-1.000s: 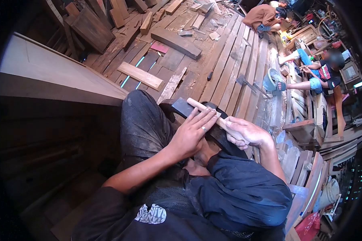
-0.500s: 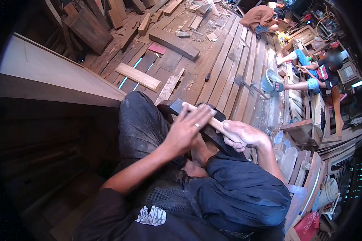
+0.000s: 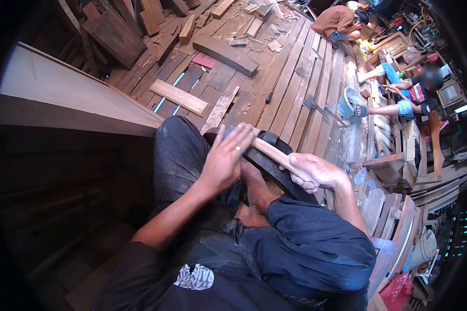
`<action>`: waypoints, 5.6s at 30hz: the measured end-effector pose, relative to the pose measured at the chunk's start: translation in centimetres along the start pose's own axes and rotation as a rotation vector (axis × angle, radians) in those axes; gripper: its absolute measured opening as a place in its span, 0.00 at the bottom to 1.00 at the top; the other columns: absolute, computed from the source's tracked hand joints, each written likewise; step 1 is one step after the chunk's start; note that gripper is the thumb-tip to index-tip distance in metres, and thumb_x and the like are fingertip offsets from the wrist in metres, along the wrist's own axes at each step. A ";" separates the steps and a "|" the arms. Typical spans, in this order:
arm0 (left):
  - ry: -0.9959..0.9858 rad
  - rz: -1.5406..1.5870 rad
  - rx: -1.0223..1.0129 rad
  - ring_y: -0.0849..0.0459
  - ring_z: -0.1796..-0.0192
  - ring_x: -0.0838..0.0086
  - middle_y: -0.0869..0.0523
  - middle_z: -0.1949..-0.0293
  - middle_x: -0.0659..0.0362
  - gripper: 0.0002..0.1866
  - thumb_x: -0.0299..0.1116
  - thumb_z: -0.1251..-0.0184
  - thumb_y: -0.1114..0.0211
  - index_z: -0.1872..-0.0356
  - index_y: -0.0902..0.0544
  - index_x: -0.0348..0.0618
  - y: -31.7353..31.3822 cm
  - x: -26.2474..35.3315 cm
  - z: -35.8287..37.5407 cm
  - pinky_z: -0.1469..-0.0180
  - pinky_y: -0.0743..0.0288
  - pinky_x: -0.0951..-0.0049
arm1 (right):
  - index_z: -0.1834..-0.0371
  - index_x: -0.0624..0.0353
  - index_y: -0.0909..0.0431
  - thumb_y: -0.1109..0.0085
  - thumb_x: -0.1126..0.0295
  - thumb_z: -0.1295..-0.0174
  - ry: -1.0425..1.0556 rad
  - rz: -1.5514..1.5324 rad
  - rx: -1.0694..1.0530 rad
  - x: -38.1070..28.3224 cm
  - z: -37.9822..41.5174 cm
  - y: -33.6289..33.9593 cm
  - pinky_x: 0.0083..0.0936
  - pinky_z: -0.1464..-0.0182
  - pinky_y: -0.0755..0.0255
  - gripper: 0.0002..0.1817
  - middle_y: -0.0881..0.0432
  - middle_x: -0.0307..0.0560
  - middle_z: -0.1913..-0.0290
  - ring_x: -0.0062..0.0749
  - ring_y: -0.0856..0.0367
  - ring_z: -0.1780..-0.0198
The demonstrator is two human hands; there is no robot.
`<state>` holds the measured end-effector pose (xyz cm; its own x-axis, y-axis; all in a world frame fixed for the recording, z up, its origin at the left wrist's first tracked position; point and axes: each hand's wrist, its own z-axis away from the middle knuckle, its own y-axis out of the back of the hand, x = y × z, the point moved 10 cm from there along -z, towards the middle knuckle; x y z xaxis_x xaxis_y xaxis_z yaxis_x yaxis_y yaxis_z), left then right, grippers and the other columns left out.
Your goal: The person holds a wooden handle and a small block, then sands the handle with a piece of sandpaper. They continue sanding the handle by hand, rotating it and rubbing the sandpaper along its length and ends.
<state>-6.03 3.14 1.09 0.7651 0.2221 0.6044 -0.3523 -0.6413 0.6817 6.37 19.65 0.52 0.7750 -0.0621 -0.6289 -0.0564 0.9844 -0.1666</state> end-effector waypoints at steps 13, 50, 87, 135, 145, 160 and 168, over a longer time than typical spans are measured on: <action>0.004 -0.031 -0.038 0.32 0.15 0.55 0.23 0.21 0.49 0.35 0.17 0.34 0.46 0.23 0.22 0.43 0.1 -0.3 -1.1 0.12 0.54 0.38 | 0.55 0.53 0.27 0.54 0.48 0.12 0.012 0.039 0.032 0.1 0.0 0.6 0.19 0.85 0.40 0.20 0.28 0.34 0.77 0.16 0.32 0.84; 0.060 0.041 0.069 0.34 0.15 0.47 0.22 0.23 0.46 0.36 0.15 0.34 0.42 0.22 0.25 0.36 1.4 -0.9 1.3 0.13 0.49 0.43 | 0.35 0.56 0.25 0.40 0.53 0.17 0.011 0.265 0.025 -0.7 0.7 0.4 0.17 0.77 0.33 0.20 0.23 0.34 0.69 0.15 0.27 0.76; 0.486 0.323 -0.003 0.16 0.69 0.77 0.13 0.72 0.53 0.14 0.36 0.27 0.24 0.54 0.13 0.33 0.2 -3.6 -0.4 0.63 0.20 0.68 | 0.31 0.53 0.25 0.46 0.48 0.15 0.009 0.334 0.116 -0.8 0.5 1.1 0.19 0.78 0.32 0.23 0.23 0.34 0.70 0.16 0.26 0.77; 0.102 -0.131 0.103 0.21 0.40 0.51 0.17 0.51 0.49 0.15 0.42 0.21 0.36 0.51 0.10 0.41 -0.7 -0.5 -5.8 0.35 0.31 0.49 | 0.35 0.55 0.25 0.47 0.50 0.14 0.013 0.345 0.094 -1.0 0.7 0.4 0.21 0.76 0.38 0.20 0.27 0.34 0.72 0.18 0.31 0.78; 0.147 -0.070 0.016 0.21 0.39 0.51 0.15 0.49 0.48 0.19 0.46 0.20 0.37 0.46 0.08 0.42 -1.9 -0.1 -6.0 0.35 0.29 0.48 | 0.37 0.53 0.24 0.34 0.51 0.21 0.120 0.480 0.173 -1.5 0.1 1.3 0.20 0.70 0.29 0.22 0.21 0.35 0.67 0.17 0.24 0.71; 0.181 -0.184 -0.030 0.23 0.36 0.53 0.15 0.46 0.50 0.19 0.46 0.20 0.37 0.47 0.08 0.42 -1.1 -1.5 -6.3 0.31 0.32 0.49 | 0.37 0.54 0.25 0.31 0.52 0.23 0.089 0.450 0.156 -1.5 0.4 1.3 0.21 0.71 0.29 0.23 0.20 0.37 0.66 0.18 0.24 0.70; 0.181 -0.148 -0.034 0.21 0.37 0.48 0.16 0.45 0.46 0.18 0.44 0.21 0.37 0.48 0.09 0.40 -0.5 -1.8 -5.3 0.33 0.30 0.45 | 0.39 0.58 0.22 0.26 0.51 0.27 0.202 0.561 0.178 -2.9 0.6 1.3 0.23 0.62 0.27 0.26 0.20 0.37 0.64 0.19 0.22 0.63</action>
<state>-10.07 6.92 1.89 0.7016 0.4423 0.5587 -0.2632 -0.5677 0.7800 4.46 21.22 2.59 0.5221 0.4601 -0.7181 -0.3016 0.8872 0.3492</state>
